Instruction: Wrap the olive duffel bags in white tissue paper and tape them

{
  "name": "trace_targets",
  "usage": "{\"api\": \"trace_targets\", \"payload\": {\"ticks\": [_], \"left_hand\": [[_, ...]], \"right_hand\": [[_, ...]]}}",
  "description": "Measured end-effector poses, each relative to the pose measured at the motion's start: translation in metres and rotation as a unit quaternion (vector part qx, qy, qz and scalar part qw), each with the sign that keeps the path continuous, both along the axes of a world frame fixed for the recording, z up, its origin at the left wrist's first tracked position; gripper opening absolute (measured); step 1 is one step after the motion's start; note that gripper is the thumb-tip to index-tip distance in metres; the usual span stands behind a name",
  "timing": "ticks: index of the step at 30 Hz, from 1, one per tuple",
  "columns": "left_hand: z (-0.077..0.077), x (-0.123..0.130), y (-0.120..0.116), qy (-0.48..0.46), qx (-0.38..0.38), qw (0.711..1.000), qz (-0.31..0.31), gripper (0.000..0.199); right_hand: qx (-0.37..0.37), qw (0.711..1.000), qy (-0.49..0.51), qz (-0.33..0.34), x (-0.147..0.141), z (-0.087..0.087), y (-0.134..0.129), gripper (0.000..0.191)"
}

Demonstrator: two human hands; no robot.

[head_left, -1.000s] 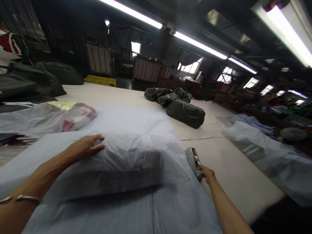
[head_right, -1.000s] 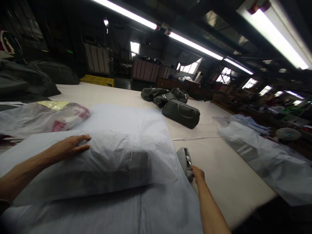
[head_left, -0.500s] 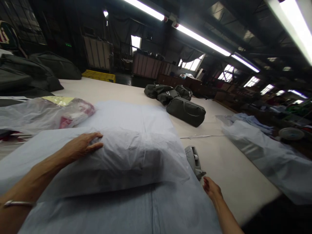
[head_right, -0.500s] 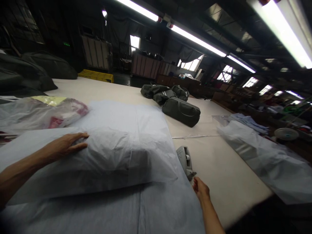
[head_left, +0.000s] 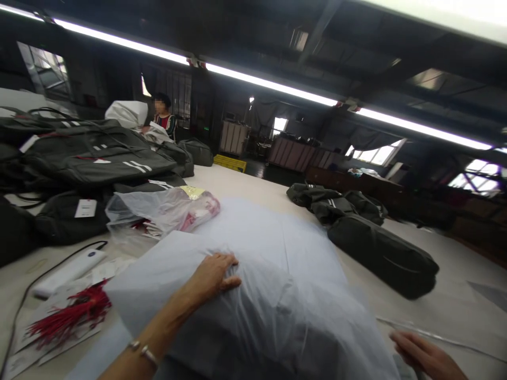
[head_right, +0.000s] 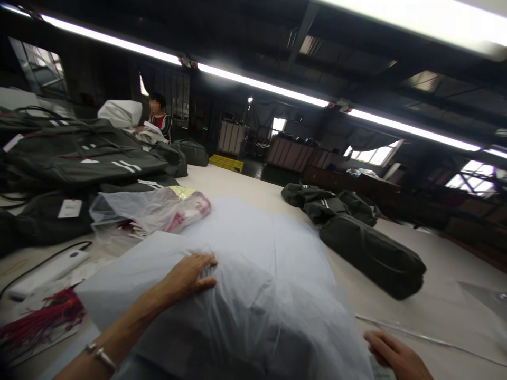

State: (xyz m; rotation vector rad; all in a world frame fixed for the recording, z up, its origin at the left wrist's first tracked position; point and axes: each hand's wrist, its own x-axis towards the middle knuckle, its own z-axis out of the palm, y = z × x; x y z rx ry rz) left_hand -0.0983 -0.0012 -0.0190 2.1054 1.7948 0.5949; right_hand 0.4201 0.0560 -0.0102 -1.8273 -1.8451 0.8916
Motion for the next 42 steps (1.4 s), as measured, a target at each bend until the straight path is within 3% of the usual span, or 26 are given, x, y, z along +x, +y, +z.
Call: {"api": "trace_targets", "payload": {"ticks": [3, 6, 8, 10, 14, 18, 21, 25, 28, 32, 35, 38, 40, 42], "left_hand": [[-0.001, 0.001, -0.002, -0.005, 0.003, 1.000, 0.005, 0.043], [0.002, 0.004, -0.004, -0.008, 0.002, 1.000, 0.020, 0.043], [0.004, 0.005, -0.005, -0.009, -0.007, 1.000, 0.028, 0.043], [0.006, 0.006, -0.005, -0.014, -0.022, 0.999, 0.031, 0.044], [0.001, 0.007, -0.005, -0.038, -0.029, 0.998, 0.034, 0.047], [-0.007, 0.008, -0.004, -0.050, -0.029, 0.998, 0.032, 0.053], [-0.011, 0.008, -0.004, -0.053, -0.025, 0.998, 0.032, 0.057], [-0.016, 0.007, -0.004, -0.052, -0.022, 0.998, 0.022, 0.058], [-0.020, 0.007, -0.004, -0.048, -0.013, 0.999, 0.013, 0.061], [-0.022, 0.007, -0.005, -0.039, -0.021, 0.999, 0.015, 0.064], [-0.023, 0.007, -0.006, -0.040, -0.030, 0.999, 0.011, 0.065], [-0.025, 0.007, -0.006, -0.045, -0.010, 0.999, 0.012, 0.065], [-0.025, 0.007, -0.007, -0.042, -0.007, 0.999, 0.014, 0.066], [-0.025, 0.007, -0.007, -0.035, -0.015, 0.999, 0.016, 0.065]], "right_hand": [[-0.008, 0.990, 0.036, 0.140, -0.103, 0.049, 0.024, 0.043], [-0.106, 0.943, 0.111, 0.294, -0.225, 0.080, 0.052, 0.035], [-0.164, 0.908, 0.123, 0.365, -0.292, 0.083, 0.071, 0.033], [-0.214, 0.874, 0.090, 0.427, -0.341, 0.076, 0.091, 0.033], [-0.276, 0.820, -0.045, 0.499, -0.398, 0.051, 0.131, 0.035], [-0.304, 0.777, -0.144, 0.532, -0.426, 0.029, 0.156, 0.040], [-0.319, 0.753, -0.202, 0.539, -0.436, 0.024, 0.160, 0.044], [-0.287, 0.746, -0.252, 0.545, -0.442, 0.029, 0.160, 0.047], [-0.223, 0.751, -0.267, 0.561, -0.438, 0.019, 0.164, 0.064], [-0.286, 0.755, -0.109, 0.580, -0.413, -0.023, 0.175, 0.097], [-0.327, 0.773, -0.034, 0.542, -0.392, -0.048, 0.180, 0.100], [-0.333, 0.798, 0.005, 0.502, -0.385, -0.051, 0.176, 0.098], [-0.354, 0.781, 0.060, 0.511, -0.388, -0.047, 0.168, 0.099], [-0.399, 0.745, 0.090, 0.527, -0.393, -0.043, 0.159, 0.098]]}}
